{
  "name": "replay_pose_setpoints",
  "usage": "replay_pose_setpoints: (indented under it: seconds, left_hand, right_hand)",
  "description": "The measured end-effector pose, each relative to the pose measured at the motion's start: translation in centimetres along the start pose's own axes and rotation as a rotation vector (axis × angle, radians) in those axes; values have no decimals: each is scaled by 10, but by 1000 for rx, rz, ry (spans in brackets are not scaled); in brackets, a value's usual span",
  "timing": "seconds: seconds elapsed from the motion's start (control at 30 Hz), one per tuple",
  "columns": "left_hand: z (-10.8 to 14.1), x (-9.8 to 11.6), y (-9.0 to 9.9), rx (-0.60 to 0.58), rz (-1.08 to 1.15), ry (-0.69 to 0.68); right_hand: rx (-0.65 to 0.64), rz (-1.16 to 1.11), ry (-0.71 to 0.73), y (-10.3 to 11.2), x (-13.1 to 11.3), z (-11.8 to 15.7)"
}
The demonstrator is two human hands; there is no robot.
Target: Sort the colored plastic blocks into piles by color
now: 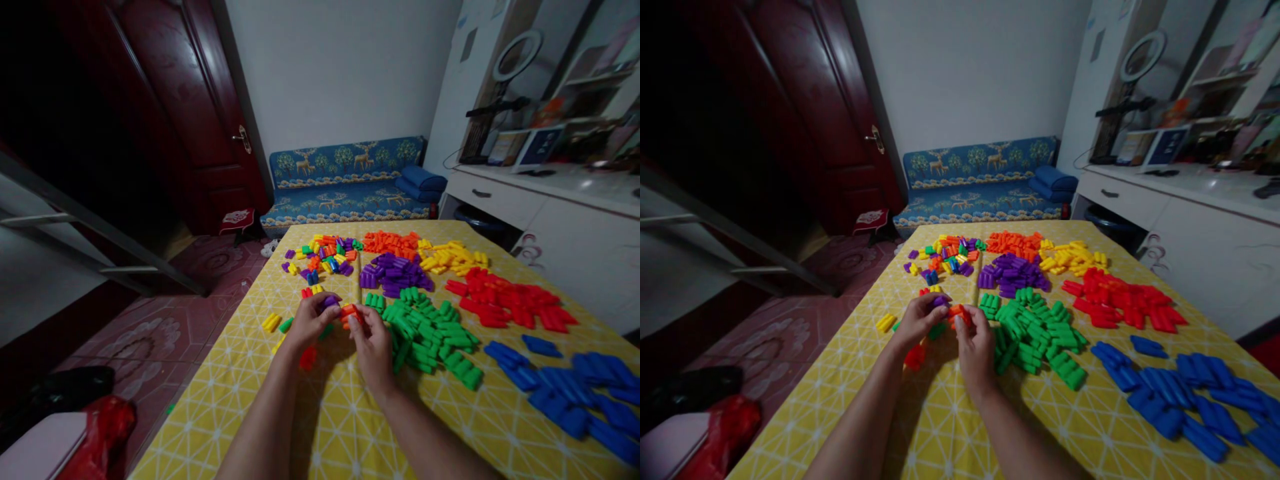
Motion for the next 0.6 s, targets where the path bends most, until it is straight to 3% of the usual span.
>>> replay_pose_setpoints:
  seconds: [0.1, 0.2, 0.33, 0.47, 0.6]
  left_hand:
    - [-1, 3, 3, 27, -16, -1]
    - [-2, 4, 17, 114, -112, -21]
    - [-5, -2, 42, 231, -261, -45]
    - [-6, 8, 42, 236, -512, -213]
    - [-4, 18, 49, 337, -609, -313]
  right_hand:
    - [22, -56, -21, 4, -2, -1]
    - [132, -83, 16, 22, -9, -10]
    - [318, -98, 62, 61, -17, -32]
    - [408, -65, 70, 99, -18, -60]
    - [608, -44, 94, 153, -11, -83]
Point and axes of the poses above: each hand's wrist, its own z-axis away from the middle knuckle, its own y-axis out of the back of the hand, x = y × z, the point moved 10 cm from there along -z, towards the middle knuckle, and after that the axes turned 7 degrees about x, right-handed, at the moved point
